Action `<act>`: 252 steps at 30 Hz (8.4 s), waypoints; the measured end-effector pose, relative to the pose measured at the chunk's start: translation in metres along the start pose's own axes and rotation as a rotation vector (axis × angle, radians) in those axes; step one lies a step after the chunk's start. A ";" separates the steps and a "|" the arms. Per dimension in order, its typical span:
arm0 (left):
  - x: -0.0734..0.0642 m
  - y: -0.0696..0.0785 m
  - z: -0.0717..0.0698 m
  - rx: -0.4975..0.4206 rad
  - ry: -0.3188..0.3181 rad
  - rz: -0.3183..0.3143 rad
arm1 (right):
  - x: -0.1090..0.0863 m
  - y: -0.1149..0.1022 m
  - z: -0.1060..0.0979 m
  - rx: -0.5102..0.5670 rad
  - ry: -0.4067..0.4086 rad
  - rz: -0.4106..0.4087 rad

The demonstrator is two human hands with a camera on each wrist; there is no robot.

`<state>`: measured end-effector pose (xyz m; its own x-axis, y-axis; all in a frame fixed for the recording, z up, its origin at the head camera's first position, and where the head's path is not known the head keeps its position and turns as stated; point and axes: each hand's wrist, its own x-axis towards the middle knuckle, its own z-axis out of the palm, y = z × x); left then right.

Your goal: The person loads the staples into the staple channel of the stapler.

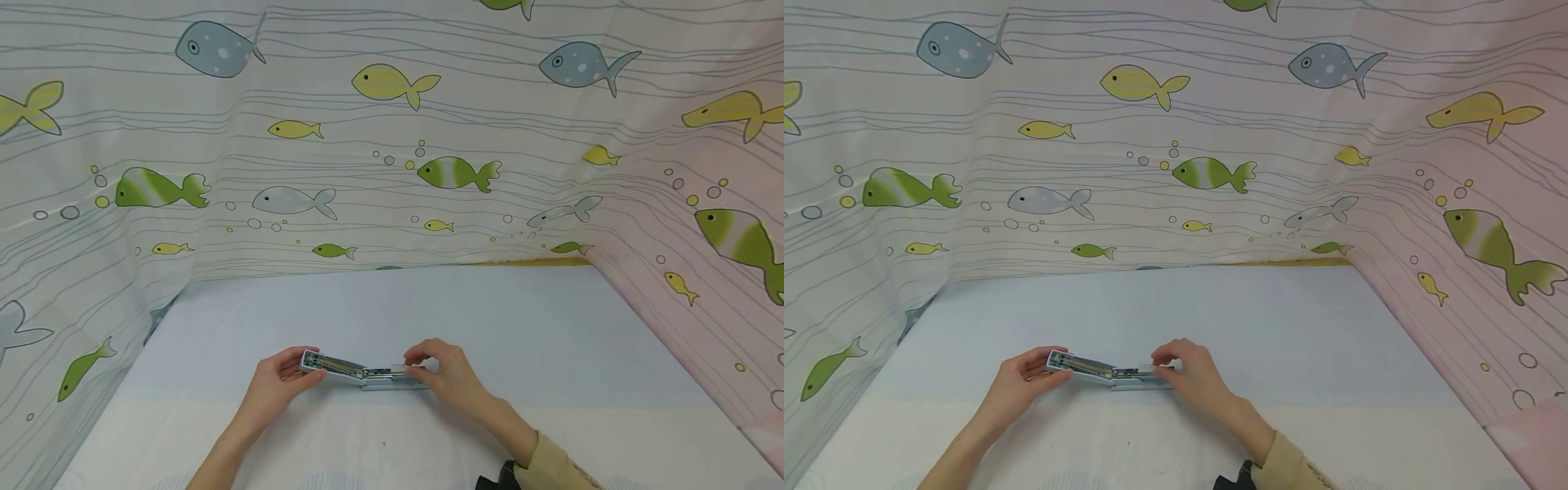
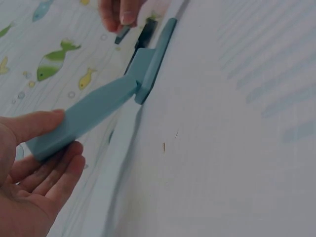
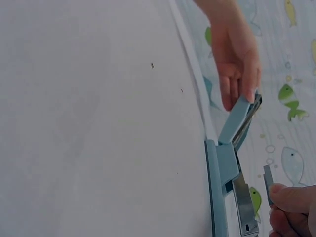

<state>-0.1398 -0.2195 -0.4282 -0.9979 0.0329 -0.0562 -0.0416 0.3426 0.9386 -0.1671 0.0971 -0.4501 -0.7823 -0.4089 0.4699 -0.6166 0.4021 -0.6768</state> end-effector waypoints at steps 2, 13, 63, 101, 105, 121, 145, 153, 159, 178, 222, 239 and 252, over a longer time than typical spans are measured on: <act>0.000 0.000 0.000 0.002 0.000 -0.001 | 0.000 0.000 0.001 0.000 -0.005 0.001; 0.000 0.001 0.001 -0.008 0.000 0.000 | 0.003 0.002 0.008 -0.004 -0.011 -0.026; -0.001 0.001 0.001 0.017 0.005 0.017 | 0.008 -0.001 0.025 -0.035 -0.004 -0.037; -0.002 0.003 0.003 -0.008 -0.007 0.011 | 0.006 -0.001 0.025 -0.076 0.015 -0.040; -0.002 0.003 0.002 -0.009 -0.010 0.011 | 0.007 -0.002 0.024 -0.086 0.008 -0.050; -0.002 0.003 0.002 -0.004 -0.002 0.002 | 0.008 -0.001 0.025 -0.155 -0.015 -0.104; -0.002 0.002 0.003 -0.009 0.006 0.005 | 0.007 -0.003 0.027 -0.124 -0.010 -0.071; -0.002 0.001 0.003 -0.019 0.004 0.007 | 0.006 -0.003 0.026 -0.118 -0.006 -0.065; -0.002 0.002 0.001 -0.012 0.006 0.008 | 0.007 -0.001 0.028 -0.107 -0.006 -0.059; -0.001 -0.001 0.002 -0.010 0.003 0.019 | 0.000 0.005 0.015 -0.099 -0.047 0.003; 0.000 -0.004 0.002 0.009 0.007 0.042 | -0.028 0.028 0.003 -0.012 0.062 0.088; 0.000 -0.004 0.010 -0.068 0.022 0.103 | -0.030 0.032 0.005 0.057 0.080 0.154; 0.003 -0.009 0.022 -0.165 0.044 0.166 | -0.030 0.033 0.006 0.066 0.076 0.179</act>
<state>-0.1412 -0.2023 -0.4445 -0.9928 0.0341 0.1149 0.1191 0.1775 0.9769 -0.1639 0.1177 -0.4901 -0.8847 -0.2717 0.3789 -0.4624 0.4071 -0.7877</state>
